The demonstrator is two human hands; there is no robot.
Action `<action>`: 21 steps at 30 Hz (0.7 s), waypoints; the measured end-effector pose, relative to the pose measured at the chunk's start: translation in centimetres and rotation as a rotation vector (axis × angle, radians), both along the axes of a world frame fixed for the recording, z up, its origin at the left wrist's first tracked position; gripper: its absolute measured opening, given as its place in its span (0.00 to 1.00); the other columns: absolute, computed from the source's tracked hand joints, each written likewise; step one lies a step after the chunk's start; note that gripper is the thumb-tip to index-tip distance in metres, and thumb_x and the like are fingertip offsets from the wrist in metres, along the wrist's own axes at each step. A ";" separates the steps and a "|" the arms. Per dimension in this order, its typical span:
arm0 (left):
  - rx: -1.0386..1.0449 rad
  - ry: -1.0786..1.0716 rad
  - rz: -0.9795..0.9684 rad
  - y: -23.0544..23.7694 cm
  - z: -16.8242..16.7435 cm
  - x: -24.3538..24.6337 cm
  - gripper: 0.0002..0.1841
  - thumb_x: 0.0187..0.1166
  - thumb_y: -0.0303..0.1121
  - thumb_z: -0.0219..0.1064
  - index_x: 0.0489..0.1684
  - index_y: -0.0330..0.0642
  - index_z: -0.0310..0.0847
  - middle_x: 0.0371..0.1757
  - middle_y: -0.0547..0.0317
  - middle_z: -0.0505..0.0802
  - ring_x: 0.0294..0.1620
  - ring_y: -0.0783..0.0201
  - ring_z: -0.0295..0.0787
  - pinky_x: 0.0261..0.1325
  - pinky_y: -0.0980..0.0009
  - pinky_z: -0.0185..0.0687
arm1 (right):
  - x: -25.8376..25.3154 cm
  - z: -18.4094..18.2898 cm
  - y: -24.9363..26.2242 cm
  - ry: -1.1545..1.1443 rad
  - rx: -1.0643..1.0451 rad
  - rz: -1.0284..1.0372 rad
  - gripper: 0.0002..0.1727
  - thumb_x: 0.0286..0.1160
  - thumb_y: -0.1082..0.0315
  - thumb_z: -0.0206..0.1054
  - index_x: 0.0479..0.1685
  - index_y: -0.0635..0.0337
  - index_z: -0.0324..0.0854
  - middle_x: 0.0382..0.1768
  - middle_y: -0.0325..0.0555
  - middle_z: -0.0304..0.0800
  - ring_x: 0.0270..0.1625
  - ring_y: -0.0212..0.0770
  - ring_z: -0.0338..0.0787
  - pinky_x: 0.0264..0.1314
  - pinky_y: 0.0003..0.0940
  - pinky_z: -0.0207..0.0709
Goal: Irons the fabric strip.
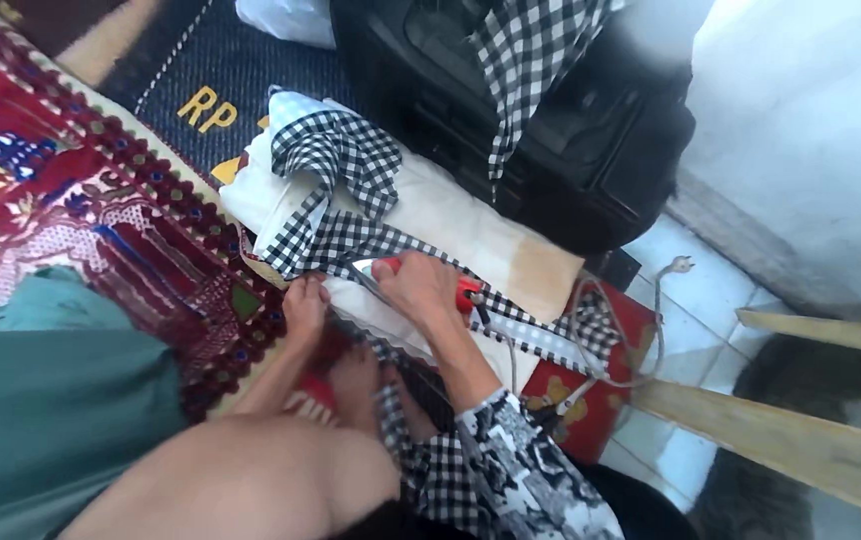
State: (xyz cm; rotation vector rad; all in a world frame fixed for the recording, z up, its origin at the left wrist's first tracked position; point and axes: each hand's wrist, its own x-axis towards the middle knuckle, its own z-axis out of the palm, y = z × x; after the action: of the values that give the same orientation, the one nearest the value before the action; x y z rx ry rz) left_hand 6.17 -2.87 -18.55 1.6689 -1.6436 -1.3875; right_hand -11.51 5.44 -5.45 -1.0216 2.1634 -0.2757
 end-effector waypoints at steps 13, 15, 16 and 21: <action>0.059 -0.107 -0.010 3.6 7.9 -2.6 0.19 0.96 0.33 0.42 0.66 0.29 0.73 0.38 0.51 0.81 0.34 0.64 0.74 0.46 0.65 0.74 | -5.3 0.3 9.1 0.017 0.040 -0.085 0.27 0.85 0.41 0.61 0.53 0.57 0.91 0.47 0.58 0.94 0.55 0.61 0.91 0.58 0.67 0.76; 0.071 -0.153 0.023 5.4 11.6 -4.4 0.18 0.96 0.32 0.42 0.67 0.28 0.73 0.41 0.47 0.81 0.39 0.61 0.75 0.50 0.63 0.74 | -6.5 -0.1 11.3 0.028 0.026 -0.124 0.28 0.83 0.40 0.63 0.51 0.58 0.91 0.44 0.58 0.93 0.53 0.61 0.91 0.57 0.68 0.76; 0.058 -0.154 0.026 5.7 12.1 -4.6 0.18 0.96 0.31 0.42 0.67 0.27 0.73 0.43 0.46 0.82 0.40 0.60 0.75 0.51 0.63 0.74 | -7.0 -0.3 12.2 0.033 0.031 -0.137 0.28 0.83 0.40 0.63 0.50 0.58 0.91 0.44 0.58 0.93 0.53 0.61 0.91 0.57 0.67 0.76; 0.054 -0.162 0.000 5.6 12.0 -4.4 0.18 0.96 0.31 0.42 0.68 0.27 0.72 0.44 0.45 0.82 0.41 0.60 0.75 0.52 0.63 0.73 | -7.3 -0.6 12.9 0.041 0.043 -0.170 0.27 0.83 0.42 0.64 0.50 0.59 0.91 0.44 0.58 0.93 0.54 0.60 0.90 0.59 0.66 0.75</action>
State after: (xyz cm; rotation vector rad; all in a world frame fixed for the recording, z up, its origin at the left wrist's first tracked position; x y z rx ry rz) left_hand 1.76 2.76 -6.51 1.8555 -1.7056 -1.3387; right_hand -18.77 18.32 -6.09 -0.8276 2.2870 -0.2886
